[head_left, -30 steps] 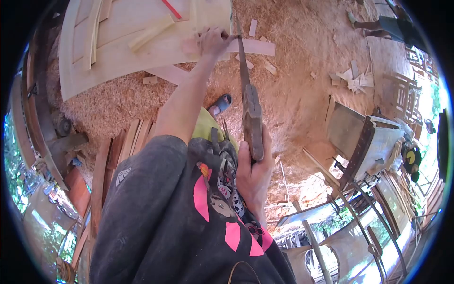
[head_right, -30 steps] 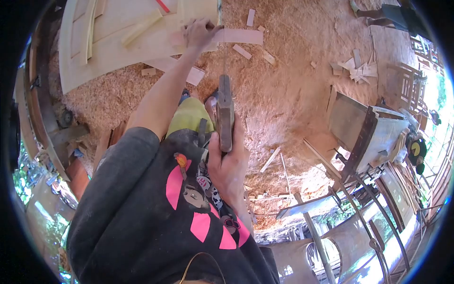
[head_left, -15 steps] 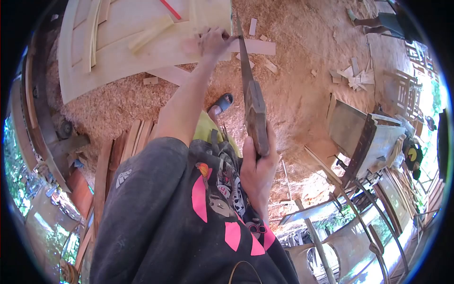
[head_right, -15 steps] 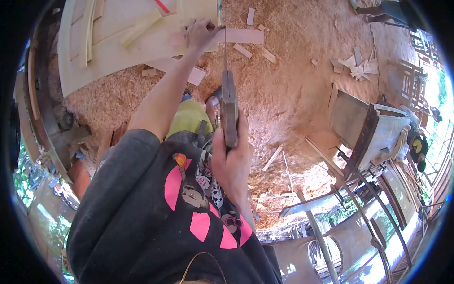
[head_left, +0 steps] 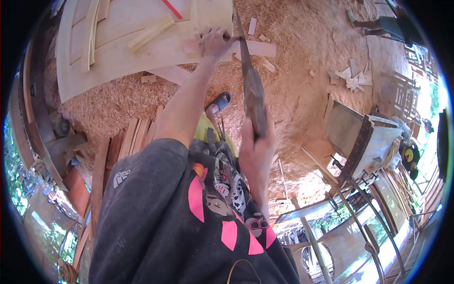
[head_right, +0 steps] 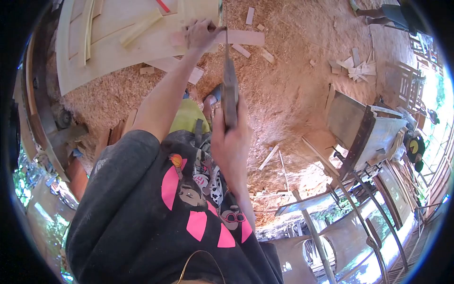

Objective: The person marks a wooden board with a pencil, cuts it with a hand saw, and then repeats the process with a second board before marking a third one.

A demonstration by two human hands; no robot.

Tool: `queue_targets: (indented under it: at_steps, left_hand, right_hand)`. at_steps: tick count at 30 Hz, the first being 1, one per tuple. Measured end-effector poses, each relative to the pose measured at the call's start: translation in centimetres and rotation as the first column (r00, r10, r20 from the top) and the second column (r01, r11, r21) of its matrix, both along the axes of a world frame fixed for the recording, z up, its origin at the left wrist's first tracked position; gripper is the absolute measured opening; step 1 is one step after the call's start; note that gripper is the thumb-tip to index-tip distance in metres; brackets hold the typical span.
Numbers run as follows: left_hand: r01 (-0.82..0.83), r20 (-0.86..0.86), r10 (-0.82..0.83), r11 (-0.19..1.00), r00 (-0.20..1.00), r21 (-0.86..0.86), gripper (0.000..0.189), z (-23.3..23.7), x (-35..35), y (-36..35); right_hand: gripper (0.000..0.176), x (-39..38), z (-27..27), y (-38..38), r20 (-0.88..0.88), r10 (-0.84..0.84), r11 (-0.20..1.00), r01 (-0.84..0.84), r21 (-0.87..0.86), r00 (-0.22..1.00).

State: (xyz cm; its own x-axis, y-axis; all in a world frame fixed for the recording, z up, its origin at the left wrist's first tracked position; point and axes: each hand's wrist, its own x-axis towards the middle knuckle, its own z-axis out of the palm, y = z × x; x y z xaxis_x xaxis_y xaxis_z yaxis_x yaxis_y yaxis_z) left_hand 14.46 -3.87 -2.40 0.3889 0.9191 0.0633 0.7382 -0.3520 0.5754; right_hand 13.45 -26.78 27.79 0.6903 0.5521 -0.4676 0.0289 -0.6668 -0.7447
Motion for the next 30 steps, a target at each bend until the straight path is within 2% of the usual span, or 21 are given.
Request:
queue_targets:
  at_steps: [1, 5, 7, 10, 12, 14, 15, 18, 20, 22, 23, 25, 27, 29, 30]
  left_hand:
    - [-0.002, -0.006, 0.002, 1.0, 1.0, -0.019, 0.044, 0.6, 0.0, 0.0]
    - [-0.006, -0.033, 0.006, 1.0, 0.999, -0.008, 0.043, 0.3, -0.1, -0.1]
    - [-0.011, -0.015, 0.011, 1.0, 1.0, 0.011, 0.042, -0.1, -0.2, 0.1]
    - [-0.01, -0.029, 0.01, 1.0, 1.0, 0.029, 0.042, 0.2, -0.1, -0.3]
    - [0.001, -0.052, 0.0, 0.999, 0.999, 0.032, 0.041, 0.8, -0.2, -0.5]
    - [-0.006, -0.053, 0.008, 0.999, 0.999, 0.04, 0.041, 1.0, -0.2, -0.3]
    - [-0.004, -0.056, 0.007, 0.999, 0.998, 0.038, 0.041, 0.7, -0.3, -0.5]
    - [0.0, 0.02, -0.001, 0.999, 1.0, 0.041, 0.041, 0.4, 0.0, -0.2]
    - [0.01, -0.043, -0.009, 1.0, 0.999, 0.025, 0.041, 1.0, -0.3, -0.2]
    - [0.013, -0.015, -0.013, 1.0, 1.0, 0.025, 0.04, 0.4, -0.6, -0.7]
    - [0.013, 0.023, -0.014, 0.999, 1.0, 0.046, 0.04, 0.1, -0.4, -0.3]
    - [0.007, 0.011, -0.007, 1.0, 1.0, 0.003, 0.038, -0.2, -0.2, -0.2]
    - [-0.001, 0.005, 0.001, 0.999, 1.0, -0.034, 0.036, 0.3, 0.1, -0.3]
    - [-0.021, -0.039, 0.023, 0.998, 0.999, 0.059, 0.039, 2.2, 0.0, -0.7]
    - [-0.016, -0.039, 0.018, 0.998, 0.999, 0.055, 0.039, 1.9, -0.3, -1.1]
  right_hand:
    - [0.051, 0.8, -1.0, 1.2, 0.007, 0.067, 0.995, -0.066, -0.069, 0.998]
    - [0.05, 0.7, 0.5, 0.6, -0.022, 0.05, 0.995, -0.052, -0.09, 0.999]
    - [0.058, -0.5, 2.0, -2.9, 0.136, 0.103, 0.992, -0.111, 0.057, 0.985]
    - [0.06, -1.1, 2.9, -3.8, 0.161, 0.107, 0.989, -0.121, 0.084, 0.981]
    - [0.061, 0.2, 0.6, -0.4, 0.162, 0.14, 0.989, -0.146, 0.024, 0.977]
    - [0.046, 1.8, -2.2, 3.3, -0.009, 0.098, 0.993, -0.099, -0.066, 0.995]
    - [0.046, 1.9, -2.0, 4.0, -0.011, 0.097, 0.993, -0.098, -0.068, 0.995]
    - [0.045, 1.9, -0.5, 4.2, -0.092, 0.084, 0.987, -0.095, -0.127, 0.992]
    - [0.059, 0.6, 0.9, -0.6, 0.099, 0.142, 0.99, -0.142, -0.01, 0.985]
    - [0.058, -0.8, 5.3, -2.9, 0.052, 0.108, 0.994, -0.109, 0.004, 0.993]
    - [0.058, -0.8, 5.0, -2.7, 0.049, 0.112, 0.994, -0.112, 0.004, 0.992]
    - [0.058, -0.9, 3.5, -2.6, 0.223, 0.198, 0.979, -0.206, 0.011, 0.954]
    - [0.048, 0.5, -0.8, 1.5, 0.067, 0.084, 0.996, -0.082, -0.025, 0.994]
    - [0.047, 3.0, -4.2, 6.8, -0.03, 0.083, 0.995, -0.085, -0.048, 0.996]
    - [0.047, 3.1, -4.3, 7.1, -0.031, 0.078, 0.996, -0.08, -0.051, 0.996]
